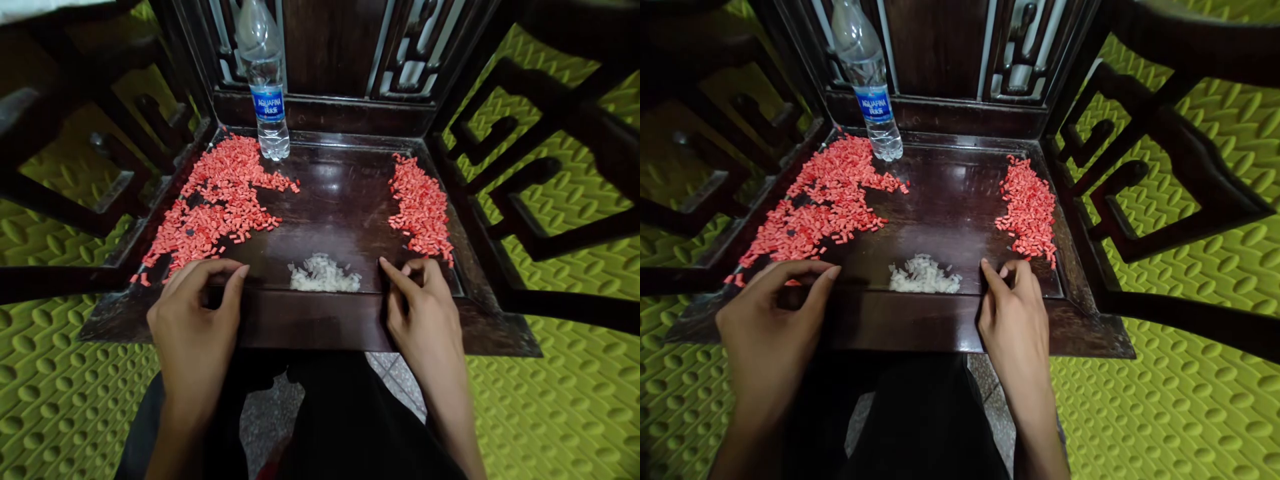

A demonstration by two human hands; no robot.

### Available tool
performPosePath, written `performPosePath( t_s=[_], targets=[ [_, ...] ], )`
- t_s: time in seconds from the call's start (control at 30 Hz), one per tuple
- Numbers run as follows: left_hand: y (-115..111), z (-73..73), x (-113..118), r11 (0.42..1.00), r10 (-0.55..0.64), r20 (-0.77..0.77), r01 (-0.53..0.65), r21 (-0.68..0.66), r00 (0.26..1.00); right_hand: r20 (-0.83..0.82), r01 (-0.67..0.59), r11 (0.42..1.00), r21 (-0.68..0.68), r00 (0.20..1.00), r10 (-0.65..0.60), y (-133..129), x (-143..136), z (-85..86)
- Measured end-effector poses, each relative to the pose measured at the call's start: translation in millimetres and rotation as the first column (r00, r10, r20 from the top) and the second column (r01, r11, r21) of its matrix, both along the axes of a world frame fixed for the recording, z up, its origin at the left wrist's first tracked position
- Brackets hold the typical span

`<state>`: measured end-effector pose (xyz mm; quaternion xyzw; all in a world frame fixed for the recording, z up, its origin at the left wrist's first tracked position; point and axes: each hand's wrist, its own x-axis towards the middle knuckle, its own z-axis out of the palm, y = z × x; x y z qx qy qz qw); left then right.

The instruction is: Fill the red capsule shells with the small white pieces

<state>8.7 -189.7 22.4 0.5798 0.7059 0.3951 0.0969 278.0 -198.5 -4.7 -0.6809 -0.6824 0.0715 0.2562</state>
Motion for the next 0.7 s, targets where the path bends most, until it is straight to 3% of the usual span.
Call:
performPosePath(
  t_s=[0.13,0.27,0.37,0.5,0.7],
  targets=[
    [-4.6,-3.3,29.0,0.998,-0.056,0.28,0.046,0.04,0.958,-0.02,-0.148,0.986,-0.082,0.989,0.146,-12.6,-4.6,2.0],
    [-1.1,-9.0,45.1,0.995,-0.092,0.525,0.102,0.01,0.846,-0.177,-0.198,0.98,-0.024,0.965,0.191,-16.9,-2.7,1.3],
    [2.0,-10.7,45.7,0.989,-0.123,0.566,0.148,0.001,0.815,-0.237,-0.196,0.98,-0.025,0.954,0.185,-13.0,-3.5,1.7],
    [3.5,-11.6,41.1,0.992,-0.092,0.604,0.126,-0.013,0.791,-0.254,-0.191,0.98,-0.045,0.951,0.174,-1.2,-15.8,4.5],
    [5.1,-18.2,33.6,0.991,-0.085,0.727,0.136,-0.011,0.681,-0.202,-0.145,0.979,-0.145,0.973,0.115,17.0,-39.9,7.2]
  ],
)
